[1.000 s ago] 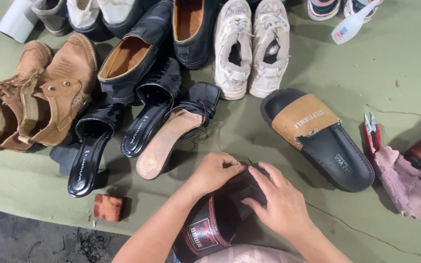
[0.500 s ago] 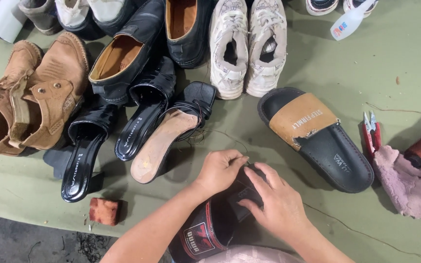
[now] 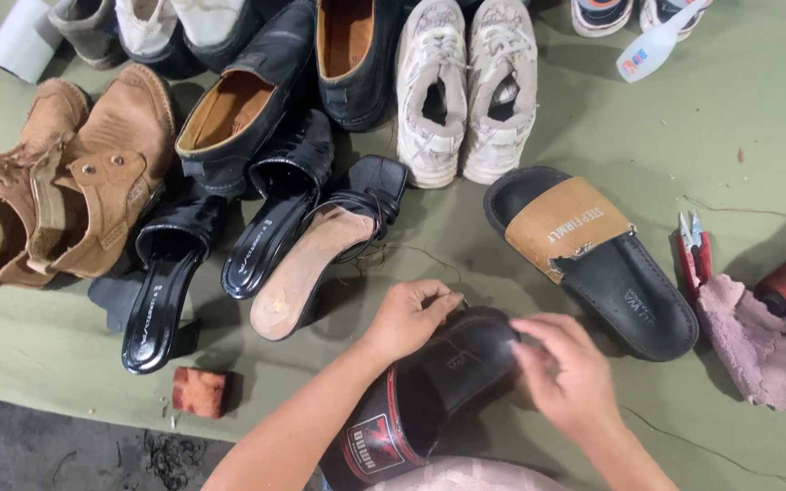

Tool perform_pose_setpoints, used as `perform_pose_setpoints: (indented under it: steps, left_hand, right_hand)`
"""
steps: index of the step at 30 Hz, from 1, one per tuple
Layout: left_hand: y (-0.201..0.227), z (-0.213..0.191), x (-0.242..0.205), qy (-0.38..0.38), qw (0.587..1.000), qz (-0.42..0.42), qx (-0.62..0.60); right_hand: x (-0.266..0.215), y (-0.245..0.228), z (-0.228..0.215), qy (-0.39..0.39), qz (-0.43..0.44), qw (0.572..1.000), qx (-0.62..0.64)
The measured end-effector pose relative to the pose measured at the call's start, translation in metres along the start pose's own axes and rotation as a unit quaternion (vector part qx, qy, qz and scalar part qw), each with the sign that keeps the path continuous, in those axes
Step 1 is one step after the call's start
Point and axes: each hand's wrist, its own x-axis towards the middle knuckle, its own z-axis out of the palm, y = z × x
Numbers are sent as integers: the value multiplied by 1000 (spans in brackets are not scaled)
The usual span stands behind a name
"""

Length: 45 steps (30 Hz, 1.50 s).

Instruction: Hand-stitching the sole of a black sandal using a stitching awl and thread on a workbench filled with various shoes.

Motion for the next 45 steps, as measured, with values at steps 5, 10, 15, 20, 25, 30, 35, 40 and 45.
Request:
perform_pose_setpoints:
  steps: [5, 10, 15, 20, 25, 30, 35, 40, 45]
  left_hand:
    - [5, -3, 1, -23, 999, -24, -4]
    - [-2, -3, 2, -25, 999, -10, -18]
    - [-5, -8, -3, -2, 998, 5, -59]
    - [-5, -15, -11, 14, 995, 4, -97]
    - [-15, -29, -32, -44, 995, 7, -85]
    - [-11, -28, -37, -80, 993, 10, -84]
    - [-7, -28, -37, -77, 997, -12, 13]
    - [-14, -27, -36, -64, 998, -15, 5]
    - [-15, -26, -35, -66, 997, -28, -4]
  right_hand:
    - [-32, 36, 3, -45, 144, 977, -149]
    - [-28, 17, 7, -102, 182, 954, -214]
    - [-12, 16, 11, -171, 221, 917, -284]
    - [-8, 23, -15, -229, 162, 918, -280]
    - [-36, 4, -56, -112, 338, 918, -176]
    - [-71, -22, -34, -163, 403, 887, -155]
    - [-62, -39, -8, -151, 255, 941, -166]
    - [-63, -31, 2, -128, 174, 956, -197]
    - [-61, -23, 5, -129, 166, 959, -191]
